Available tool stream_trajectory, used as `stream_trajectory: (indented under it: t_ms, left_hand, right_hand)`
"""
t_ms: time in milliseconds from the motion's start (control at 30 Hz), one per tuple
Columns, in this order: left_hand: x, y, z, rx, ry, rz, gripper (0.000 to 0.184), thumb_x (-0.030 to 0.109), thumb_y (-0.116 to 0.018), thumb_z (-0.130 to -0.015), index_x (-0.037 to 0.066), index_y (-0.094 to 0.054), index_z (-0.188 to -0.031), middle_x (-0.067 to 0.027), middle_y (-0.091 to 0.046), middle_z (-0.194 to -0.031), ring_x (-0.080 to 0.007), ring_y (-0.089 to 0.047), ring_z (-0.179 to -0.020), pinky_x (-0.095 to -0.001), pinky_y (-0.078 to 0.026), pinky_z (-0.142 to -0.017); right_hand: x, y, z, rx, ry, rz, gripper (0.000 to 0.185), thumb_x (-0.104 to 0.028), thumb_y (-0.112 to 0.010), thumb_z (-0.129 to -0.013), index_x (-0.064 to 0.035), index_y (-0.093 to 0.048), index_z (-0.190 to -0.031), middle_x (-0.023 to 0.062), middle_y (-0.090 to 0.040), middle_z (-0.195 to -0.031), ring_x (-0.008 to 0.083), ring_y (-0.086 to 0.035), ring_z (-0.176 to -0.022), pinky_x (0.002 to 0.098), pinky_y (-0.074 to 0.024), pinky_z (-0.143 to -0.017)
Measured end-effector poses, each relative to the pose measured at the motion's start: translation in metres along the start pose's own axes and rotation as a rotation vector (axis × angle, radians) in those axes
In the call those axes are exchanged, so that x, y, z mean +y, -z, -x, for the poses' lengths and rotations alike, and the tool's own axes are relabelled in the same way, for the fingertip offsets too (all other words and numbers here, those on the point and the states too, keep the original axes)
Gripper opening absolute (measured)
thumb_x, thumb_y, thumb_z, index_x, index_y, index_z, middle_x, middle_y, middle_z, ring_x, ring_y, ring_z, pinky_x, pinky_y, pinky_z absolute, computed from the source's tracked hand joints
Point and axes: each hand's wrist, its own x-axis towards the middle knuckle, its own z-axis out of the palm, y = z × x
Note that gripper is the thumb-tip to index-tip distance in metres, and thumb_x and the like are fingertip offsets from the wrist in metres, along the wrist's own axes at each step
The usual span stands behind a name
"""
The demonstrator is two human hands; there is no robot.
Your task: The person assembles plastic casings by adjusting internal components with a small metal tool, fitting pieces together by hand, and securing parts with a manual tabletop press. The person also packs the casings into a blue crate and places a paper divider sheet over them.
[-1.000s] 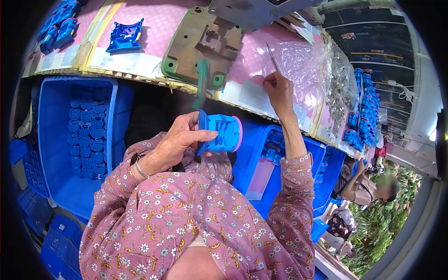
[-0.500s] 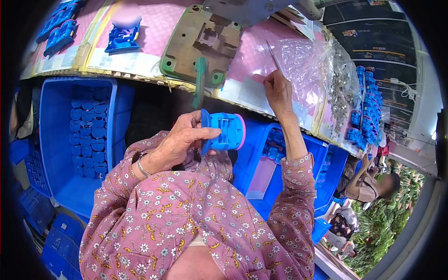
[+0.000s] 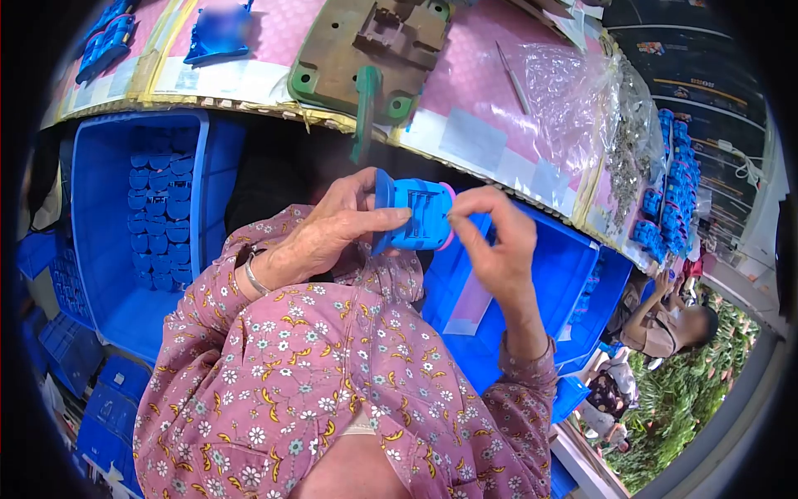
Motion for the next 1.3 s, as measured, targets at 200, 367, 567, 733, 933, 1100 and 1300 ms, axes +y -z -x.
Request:
stream_trajectory:
  t_ms: [200, 367, 567, 733, 933, 1100, 1300]
  left_hand:
    - [-0.005, -0.003, 0.001, 0.008, -0.006, -0.075, 0.04, 0.022, -0.077, -0.086, 0.001, -0.051, -0.107, -0.0041, -0.064, -0.09, -0.0076, -0.062, -0.079, -0.0243, -0.053, -0.066]
    - [-0.004, -0.011, 0.002, 0.019, 0.001, -0.084, 0.037, 0.019, -0.079, -0.084, -0.001, -0.054, -0.102, -0.0043, -0.064, -0.087, -0.0066, -0.059, -0.075, -0.0239, -0.048, -0.065]
    - [-0.004, -0.016, 0.001, -0.015, 0.056, -0.106, 0.038, 0.019, -0.078, -0.084, -0.002, -0.054, -0.105, -0.0057, -0.065, -0.087, -0.0077, -0.061, -0.075, -0.0232, -0.05, -0.063]
    - [-0.003, -0.019, 0.001, -0.044, 0.098, -0.097, 0.033, 0.017, -0.077, -0.085, 0.001, -0.053, -0.101, -0.0062, -0.065, -0.085, -0.0091, -0.063, -0.072, -0.0249, -0.053, -0.059]
    - [-0.007, -0.016, -0.001, -0.068, 0.091, -0.134, 0.032, 0.017, -0.076, -0.085, 0.0, -0.053, -0.099, -0.0077, -0.065, -0.084, -0.011, -0.064, -0.07, -0.0266, -0.055, -0.057]
    - [0.001, -0.022, 0.0, -0.055, 0.11, -0.084, 0.032, 0.017, -0.076, -0.085, 0.0, -0.053, -0.1, -0.0083, -0.065, -0.085, -0.0117, -0.065, -0.071, -0.0266, -0.057, -0.057]
    - [-0.001, -0.019, 0.0, -0.054, 0.096, -0.098, 0.032, 0.018, -0.076, -0.085, 0.0, -0.053, -0.1, -0.0084, -0.065, -0.086, -0.0117, -0.065, -0.071, -0.027, -0.057, -0.057]
  right_hand:
    - [0.011, -0.017, 0.03, 0.043, 0.177, 0.196, 0.022, -0.003, -0.079, -0.069, -0.0067, -0.065, -0.086, 0.0061, -0.062, -0.098, 0.0296, -0.058, -0.097, 0.0467, -0.0428, -0.093]
    - [0.013, -0.031, 0.047, 0.153, 0.062, 0.174, 0.02, -0.002, -0.081, -0.067, -0.008, -0.068, -0.081, 0.0078, -0.061, -0.105, 0.0312, -0.056, -0.104, 0.0433, -0.0431, -0.092]
    - [0.011, -0.03, 0.059, 0.136, -0.102, 0.04, 0.019, -0.001, -0.081, -0.067, -0.0085, -0.071, -0.081, 0.0084, -0.06, -0.113, 0.0287, -0.054, -0.109, 0.0409, -0.044, -0.091]
    - [0.011, -0.028, 0.064, 0.131, -0.148, -0.013, 0.017, -0.001, -0.08, -0.067, -0.0089, -0.072, -0.081, 0.0089, -0.061, -0.117, 0.0277, -0.054, -0.111, 0.0404, -0.0443, -0.092]
    - [0.009, -0.025, 0.065, 0.109, -0.118, 0.027, 0.019, 0.0, -0.08, -0.066, -0.009, -0.072, -0.081, 0.01, -0.061, -0.121, 0.028, -0.054, -0.114, 0.0403, -0.0435, -0.095]
    - [0.01, -0.027, 0.071, 0.171, -0.117, -0.028, 0.019, 0.001, -0.079, -0.066, -0.0088, -0.072, -0.082, 0.0108, -0.061, -0.122, 0.028, -0.054, -0.116, 0.0404, -0.0432, -0.097]
    - [0.011, -0.03, 0.073, 0.187, -0.13, -0.041, 0.02, 0.0, -0.079, -0.066, -0.0089, -0.072, -0.082, 0.0111, -0.061, -0.123, 0.0281, -0.055, -0.116, 0.0403, -0.0435, -0.097]
